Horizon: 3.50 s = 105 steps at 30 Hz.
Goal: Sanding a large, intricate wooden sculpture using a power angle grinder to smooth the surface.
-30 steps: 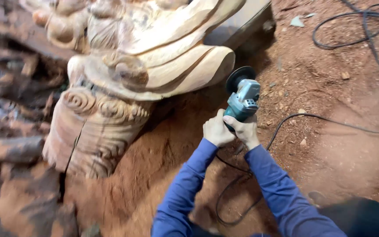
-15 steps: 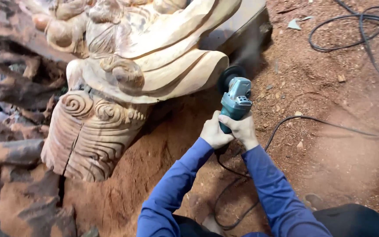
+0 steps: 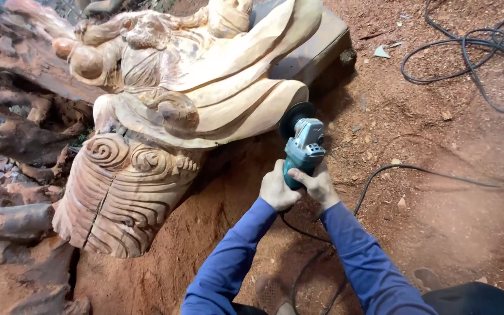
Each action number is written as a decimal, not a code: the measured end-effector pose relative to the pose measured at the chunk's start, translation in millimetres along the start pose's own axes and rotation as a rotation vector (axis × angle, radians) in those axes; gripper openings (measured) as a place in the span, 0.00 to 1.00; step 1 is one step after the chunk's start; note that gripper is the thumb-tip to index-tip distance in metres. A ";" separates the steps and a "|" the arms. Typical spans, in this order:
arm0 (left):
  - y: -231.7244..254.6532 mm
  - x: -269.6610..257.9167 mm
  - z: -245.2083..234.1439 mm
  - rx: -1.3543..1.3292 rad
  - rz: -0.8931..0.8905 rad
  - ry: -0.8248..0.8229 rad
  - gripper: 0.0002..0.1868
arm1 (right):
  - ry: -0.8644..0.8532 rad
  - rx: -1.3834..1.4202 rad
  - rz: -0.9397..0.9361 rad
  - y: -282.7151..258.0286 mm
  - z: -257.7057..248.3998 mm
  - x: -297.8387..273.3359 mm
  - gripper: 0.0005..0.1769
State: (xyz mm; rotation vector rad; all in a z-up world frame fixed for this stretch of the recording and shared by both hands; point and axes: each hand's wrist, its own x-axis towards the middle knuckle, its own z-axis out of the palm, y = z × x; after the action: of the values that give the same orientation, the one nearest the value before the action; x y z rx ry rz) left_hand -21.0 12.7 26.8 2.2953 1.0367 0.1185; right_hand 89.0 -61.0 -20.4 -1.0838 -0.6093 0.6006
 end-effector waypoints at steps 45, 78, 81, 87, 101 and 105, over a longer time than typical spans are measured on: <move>80.4 -6.2 -12.4 -0.111 -0.140 -0.031 0.31 | 0.006 -0.060 -0.014 -43.4 -32.7 18.6 0.25; 103.3 -1.0 -17.2 -0.056 -0.123 -0.137 0.37 | 0.120 0.014 -0.001 -68.6 -32.8 14.7 0.20; 97.4 5.7 -10.7 -0.062 -0.150 -0.138 0.38 | 0.110 0.047 0.061 -87.4 -22.2 21.8 0.19; 109.6 -2.0 -22.9 -0.067 -0.095 -0.171 0.38 | 0.180 0.087 0.092 -60.4 -37.3 12.6 0.21; 95.2 -1.8 -22.0 -0.022 -0.108 -0.196 0.41 | 0.164 0.048 0.057 -60.1 -28.7 7.3 0.21; 88.4 -6.2 -21.1 -0.069 -0.164 -0.185 0.37 | 0.083 -0.015 0.002 -68.2 -16.8 9.0 0.23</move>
State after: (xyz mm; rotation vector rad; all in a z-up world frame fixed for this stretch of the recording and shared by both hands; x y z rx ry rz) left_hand 25.7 -26.0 94.7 2.1048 1.1006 -0.1207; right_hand 117.1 -88.6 38.4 -1.1178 -0.5414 0.5511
